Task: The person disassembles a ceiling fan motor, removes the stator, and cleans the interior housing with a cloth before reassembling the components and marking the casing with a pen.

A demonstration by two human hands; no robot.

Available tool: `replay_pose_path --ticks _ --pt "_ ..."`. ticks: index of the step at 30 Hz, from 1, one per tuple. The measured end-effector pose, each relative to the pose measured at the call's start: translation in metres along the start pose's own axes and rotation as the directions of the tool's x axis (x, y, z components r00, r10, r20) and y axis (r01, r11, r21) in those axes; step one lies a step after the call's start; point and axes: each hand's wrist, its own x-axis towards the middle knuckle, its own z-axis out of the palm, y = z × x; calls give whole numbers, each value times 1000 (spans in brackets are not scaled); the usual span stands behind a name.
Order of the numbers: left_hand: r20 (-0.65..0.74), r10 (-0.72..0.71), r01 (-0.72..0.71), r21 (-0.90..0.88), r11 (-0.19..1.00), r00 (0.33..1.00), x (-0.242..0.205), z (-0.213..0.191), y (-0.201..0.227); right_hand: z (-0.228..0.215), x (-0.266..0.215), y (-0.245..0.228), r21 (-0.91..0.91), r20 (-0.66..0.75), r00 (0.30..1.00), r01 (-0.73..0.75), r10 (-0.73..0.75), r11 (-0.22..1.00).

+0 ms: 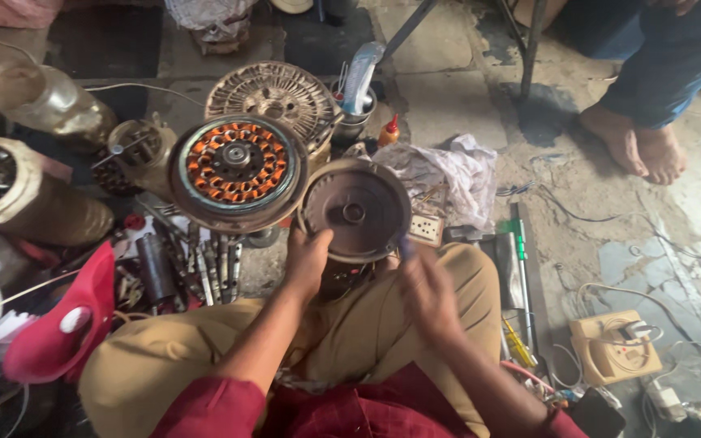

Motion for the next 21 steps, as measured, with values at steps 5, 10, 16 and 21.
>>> replay_pose_path --ticks 5,10,16,21 --pt "9 247 -234 352 906 969 82 35 -69 -43 128 -5 130 -260 893 410 -368 903" --pt "-51 99 -65 459 886 994 139 20 -126 -24 160 2 -621 105 891 406 -442 671" --pt "-17 -32 36 351 936 999 145 16 -160 11 148 -16 -670 418 899 403 -133 623" --pt "-114 56 15 543 840 992 115 15 -130 7 165 4 -621 367 923 338 -119 707"
